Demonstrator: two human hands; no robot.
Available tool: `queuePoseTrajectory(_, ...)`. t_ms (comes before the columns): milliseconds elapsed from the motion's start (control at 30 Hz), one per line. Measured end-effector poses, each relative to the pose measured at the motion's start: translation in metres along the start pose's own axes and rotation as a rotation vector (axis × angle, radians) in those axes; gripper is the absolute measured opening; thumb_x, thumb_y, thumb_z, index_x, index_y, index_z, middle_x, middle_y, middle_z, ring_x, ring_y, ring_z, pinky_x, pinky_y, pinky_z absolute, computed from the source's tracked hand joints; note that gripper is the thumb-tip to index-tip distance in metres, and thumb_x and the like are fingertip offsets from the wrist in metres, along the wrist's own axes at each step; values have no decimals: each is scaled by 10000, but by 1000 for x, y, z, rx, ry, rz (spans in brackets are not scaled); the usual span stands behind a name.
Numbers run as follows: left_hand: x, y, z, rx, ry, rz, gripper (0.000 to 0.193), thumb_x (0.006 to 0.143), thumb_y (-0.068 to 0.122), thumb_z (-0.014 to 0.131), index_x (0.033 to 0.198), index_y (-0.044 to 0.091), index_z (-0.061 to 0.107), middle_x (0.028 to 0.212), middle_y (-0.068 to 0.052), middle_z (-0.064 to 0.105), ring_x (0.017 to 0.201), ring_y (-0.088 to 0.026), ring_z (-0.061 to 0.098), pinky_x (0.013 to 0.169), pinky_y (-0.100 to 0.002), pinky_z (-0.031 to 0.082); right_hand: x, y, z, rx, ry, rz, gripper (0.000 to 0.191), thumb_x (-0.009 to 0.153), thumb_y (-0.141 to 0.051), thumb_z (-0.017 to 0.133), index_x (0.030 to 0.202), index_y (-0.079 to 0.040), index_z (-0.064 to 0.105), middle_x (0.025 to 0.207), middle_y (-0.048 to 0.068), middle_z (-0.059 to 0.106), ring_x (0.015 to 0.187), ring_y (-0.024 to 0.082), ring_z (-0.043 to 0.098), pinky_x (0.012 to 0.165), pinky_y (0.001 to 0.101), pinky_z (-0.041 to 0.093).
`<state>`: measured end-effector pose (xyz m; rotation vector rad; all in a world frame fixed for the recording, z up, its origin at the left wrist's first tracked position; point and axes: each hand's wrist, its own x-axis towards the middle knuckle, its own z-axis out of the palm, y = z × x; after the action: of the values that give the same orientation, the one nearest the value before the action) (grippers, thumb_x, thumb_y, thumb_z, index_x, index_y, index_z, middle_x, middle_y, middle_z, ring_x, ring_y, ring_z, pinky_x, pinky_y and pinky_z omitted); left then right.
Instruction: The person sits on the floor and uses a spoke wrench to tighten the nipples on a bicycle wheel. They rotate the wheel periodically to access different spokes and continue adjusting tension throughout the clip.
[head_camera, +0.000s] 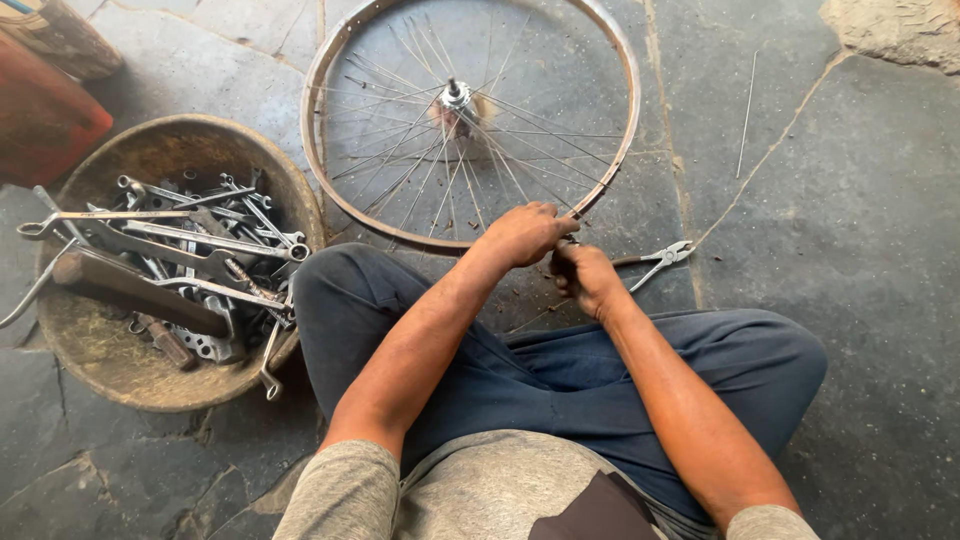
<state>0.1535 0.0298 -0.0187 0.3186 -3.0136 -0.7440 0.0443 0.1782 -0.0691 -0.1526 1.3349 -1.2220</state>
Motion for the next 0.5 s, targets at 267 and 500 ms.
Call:
queuePoseTrajectory(267, 4, -7, 0, -83, -210, -53, 440, 835, 243, 744, 1269, 256, 671, 1196, -178, 654, 1079, -385, 655, 908, -481, 519, -9, -7, 5, -1061, 241, -299, 420, 892, -433, 721, 822, -19, 702, 694, 133, 691, 627, 205, 645, 620, 381, 486)
queuePoseTrajectory(500, 11, -15, 2, -52, -386, -20, 347, 859, 145, 699, 1199, 203, 738, 1060, -130, 767, 991, -340, 725, 853, -448, 564, -20, 3, 21, -836, 209, -307, 338, 860, -347, 721, 898, -11, 707, 728, 95, 696, 655, 214, 649, 620, 386, 503)
